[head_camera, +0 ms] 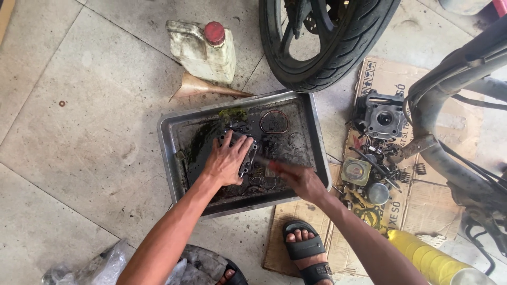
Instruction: Cleaning motorcycle engine components in a tray using a brush and a scraper
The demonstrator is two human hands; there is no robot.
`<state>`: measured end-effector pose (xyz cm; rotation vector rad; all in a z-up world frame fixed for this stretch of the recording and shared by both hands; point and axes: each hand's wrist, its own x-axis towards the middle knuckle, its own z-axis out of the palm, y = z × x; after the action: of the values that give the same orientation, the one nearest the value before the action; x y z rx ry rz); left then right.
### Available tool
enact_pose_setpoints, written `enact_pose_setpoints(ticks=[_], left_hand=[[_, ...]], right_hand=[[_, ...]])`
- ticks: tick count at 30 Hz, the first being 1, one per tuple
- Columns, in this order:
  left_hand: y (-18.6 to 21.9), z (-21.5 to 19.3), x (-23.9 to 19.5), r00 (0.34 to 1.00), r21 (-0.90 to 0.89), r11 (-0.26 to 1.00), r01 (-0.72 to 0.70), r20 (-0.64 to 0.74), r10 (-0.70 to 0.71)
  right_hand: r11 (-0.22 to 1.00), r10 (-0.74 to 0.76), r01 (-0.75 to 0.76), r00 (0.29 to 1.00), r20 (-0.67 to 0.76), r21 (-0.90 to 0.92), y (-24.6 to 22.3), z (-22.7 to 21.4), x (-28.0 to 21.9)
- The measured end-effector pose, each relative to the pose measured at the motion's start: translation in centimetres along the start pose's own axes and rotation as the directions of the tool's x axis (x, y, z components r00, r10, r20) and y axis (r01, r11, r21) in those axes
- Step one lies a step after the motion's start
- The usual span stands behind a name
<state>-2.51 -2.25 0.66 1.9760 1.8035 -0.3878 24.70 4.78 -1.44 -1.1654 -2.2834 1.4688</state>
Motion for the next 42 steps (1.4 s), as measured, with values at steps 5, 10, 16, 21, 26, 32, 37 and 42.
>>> enact_pose_setpoints(ticks=[5,10,16,21,26,32,37,42], left_hand=[[-1.5,0.2,-0.8,0.997,-0.102,0.995,-0.008,-0.083,0.0],[-2.6,-0.2,-2.2,0.989,-0.215,0.975,-0.055,-0.146,0.023],[-3.9,1.0,-3.3,0.973,-0.358,0.932,-0.048,-0.226,-0.037],[-3.3,1.6,-3.0,0.971,-0.27,0.962,-0.028,-0.235,-0.038],[-3.0,2.3,-2.7,0.961,-0.229,0.972,-0.046,-0.277,-0.02],[-3.7,2.1,-3.0,0.942,-0.282,0.958,-0.052,-0.333,-0.047],[-4.0,2.1,-3.0,0.93,-0.295,0.952,-0.083,-0.367,-0.033],[-3.9,2.2,-2.7,0.937,-0.311,0.948,-0.069,-0.347,-0.046]], right_hand=[[0.989,-0.023,0.032,0.998,0.063,-0.143,-0.9,-0.5,1.0],[0.946,-0.004,0.066,0.981,0.192,-0.318,-9.7,-5.3,0.8],[0.834,-0.196,0.273,0.959,0.205,-0.48,-10.3,-3.0,-0.8],[0.837,-0.215,0.308,0.945,0.247,-0.451,-9.0,-0.5,-0.9],[0.765,-0.126,0.286,0.945,0.302,-0.577,-8.9,-0.8,-1.1],[0.757,-0.214,0.34,0.936,0.281,-0.558,-5.8,-0.3,-0.1],[0.698,-0.26,0.381,0.924,0.28,-0.606,-6.2,-1.5,-0.1],[0.716,-0.2,0.345,0.934,0.296,-0.606,-7.0,-2.3,0.1]])
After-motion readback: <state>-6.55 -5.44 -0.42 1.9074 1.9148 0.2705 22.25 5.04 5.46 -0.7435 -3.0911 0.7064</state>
